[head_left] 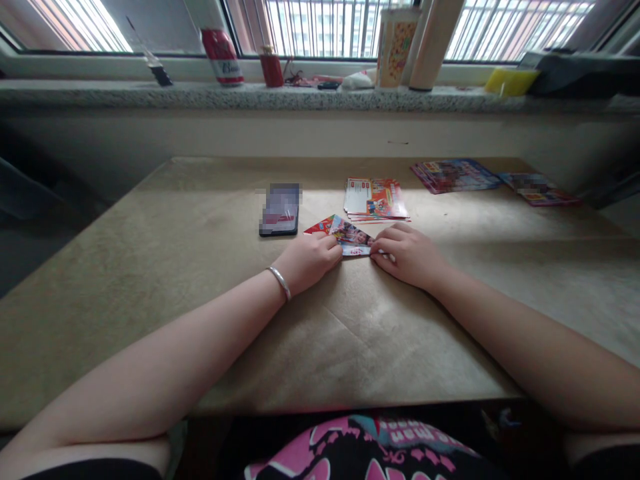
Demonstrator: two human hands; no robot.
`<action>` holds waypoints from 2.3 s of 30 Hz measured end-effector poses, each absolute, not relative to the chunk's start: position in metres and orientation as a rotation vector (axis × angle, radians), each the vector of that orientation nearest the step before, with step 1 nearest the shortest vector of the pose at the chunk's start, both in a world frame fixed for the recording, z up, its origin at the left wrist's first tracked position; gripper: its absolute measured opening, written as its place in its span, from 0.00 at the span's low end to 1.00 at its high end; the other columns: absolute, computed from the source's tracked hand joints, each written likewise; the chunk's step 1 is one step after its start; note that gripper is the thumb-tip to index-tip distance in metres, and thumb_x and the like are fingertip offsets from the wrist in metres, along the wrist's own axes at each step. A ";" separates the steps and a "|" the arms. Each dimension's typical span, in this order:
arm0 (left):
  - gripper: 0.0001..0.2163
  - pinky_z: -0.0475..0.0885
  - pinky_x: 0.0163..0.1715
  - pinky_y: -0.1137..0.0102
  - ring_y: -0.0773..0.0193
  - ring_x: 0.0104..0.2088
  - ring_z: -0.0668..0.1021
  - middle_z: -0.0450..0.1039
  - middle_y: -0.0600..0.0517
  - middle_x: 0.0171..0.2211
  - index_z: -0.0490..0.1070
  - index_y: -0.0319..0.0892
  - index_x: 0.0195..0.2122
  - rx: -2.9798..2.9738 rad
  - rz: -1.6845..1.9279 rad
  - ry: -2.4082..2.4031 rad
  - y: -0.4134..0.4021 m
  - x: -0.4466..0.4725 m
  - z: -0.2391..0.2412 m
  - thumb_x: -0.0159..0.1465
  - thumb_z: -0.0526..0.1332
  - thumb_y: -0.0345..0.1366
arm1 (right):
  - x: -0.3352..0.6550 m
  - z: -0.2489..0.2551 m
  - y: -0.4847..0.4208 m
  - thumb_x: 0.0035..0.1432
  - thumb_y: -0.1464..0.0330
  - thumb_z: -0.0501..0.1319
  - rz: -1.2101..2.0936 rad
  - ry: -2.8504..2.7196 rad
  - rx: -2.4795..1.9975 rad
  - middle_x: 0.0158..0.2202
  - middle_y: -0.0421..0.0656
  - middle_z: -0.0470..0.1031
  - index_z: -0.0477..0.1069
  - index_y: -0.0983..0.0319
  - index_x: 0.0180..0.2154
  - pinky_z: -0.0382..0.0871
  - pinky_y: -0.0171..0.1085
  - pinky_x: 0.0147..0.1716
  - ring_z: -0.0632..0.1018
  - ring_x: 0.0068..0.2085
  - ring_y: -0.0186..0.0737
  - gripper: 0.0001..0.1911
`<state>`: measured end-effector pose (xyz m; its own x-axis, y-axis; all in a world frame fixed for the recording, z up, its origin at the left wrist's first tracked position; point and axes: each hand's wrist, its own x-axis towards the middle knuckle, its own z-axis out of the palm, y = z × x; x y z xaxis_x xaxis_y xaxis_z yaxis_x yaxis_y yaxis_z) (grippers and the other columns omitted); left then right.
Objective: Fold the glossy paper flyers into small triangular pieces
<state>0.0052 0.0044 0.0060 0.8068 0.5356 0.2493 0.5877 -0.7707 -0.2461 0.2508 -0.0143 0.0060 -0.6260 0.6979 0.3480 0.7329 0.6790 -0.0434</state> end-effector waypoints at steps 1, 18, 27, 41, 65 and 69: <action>0.11 0.69 0.31 0.68 0.60 0.33 0.74 0.73 0.47 0.31 0.72 0.39 0.31 -2.666 -0.242 -0.847 0.004 0.007 0.006 0.68 0.53 0.34 | 0.249 0.006 -0.015 0.62 0.66 0.55 -0.143 -2.552 -1.123 0.38 0.45 0.77 0.75 0.60 0.37 0.64 0.41 0.45 0.71 0.42 0.44 0.10; 0.13 0.63 0.33 0.70 0.66 0.31 0.73 0.74 0.51 0.32 0.72 0.41 0.33 -2.651 -0.694 -0.775 -0.007 0.018 0.004 0.70 0.52 0.40 | 0.231 0.008 -0.028 0.54 0.71 0.59 -0.025 -2.350 -1.097 0.32 0.43 0.75 0.70 0.59 0.30 0.65 0.39 0.39 0.71 0.38 0.43 0.03; 0.13 0.62 0.34 0.70 0.68 0.30 0.74 0.75 0.53 0.32 0.71 0.42 0.31 -2.678 -0.749 -0.746 -0.007 0.016 0.006 0.69 0.53 0.40 | 0.234 0.007 -0.027 0.50 0.74 0.60 0.077 -2.272 -1.083 0.29 0.41 0.74 0.68 0.59 0.27 0.66 0.39 0.37 0.71 0.36 0.42 0.05; 0.11 0.64 0.35 0.70 0.65 0.31 0.73 0.74 0.53 0.31 0.70 0.42 0.31 -2.585 -0.798 -0.766 0.000 0.009 0.009 0.69 0.54 0.39 | 0.246 0.005 -0.019 0.47 0.76 0.60 0.009 -2.213 -1.045 0.30 0.41 0.74 0.68 0.59 0.26 0.68 0.42 0.42 0.73 0.36 0.41 0.06; 0.11 0.65 0.35 0.68 0.64 0.32 0.73 0.75 0.52 0.31 0.71 0.42 0.31 -2.520 -0.962 -0.928 0.006 -0.002 0.008 0.68 0.55 0.40 | 0.274 0.006 -0.008 0.46 0.75 0.59 -0.043 -2.237 -1.054 0.30 0.42 0.73 0.67 0.58 0.26 0.69 0.42 0.38 0.74 0.34 0.42 0.06; 0.11 0.65 0.37 0.68 0.64 0.33 0.74 0.76 0.52 0.33 0.71 0.43 0.32 -2.532 -0.954 -0.935 0.005 -0.003 0.009 0.68 0.55 0.40 | 0.277 0.008 -0.008 0.45 0.76 0.59 -0.023 -2.224 -1.031 0.30 0.42 0.73 0.66 0.58 0.26 0.69 0.42 0.39 0.74 0.34 0.42 0.07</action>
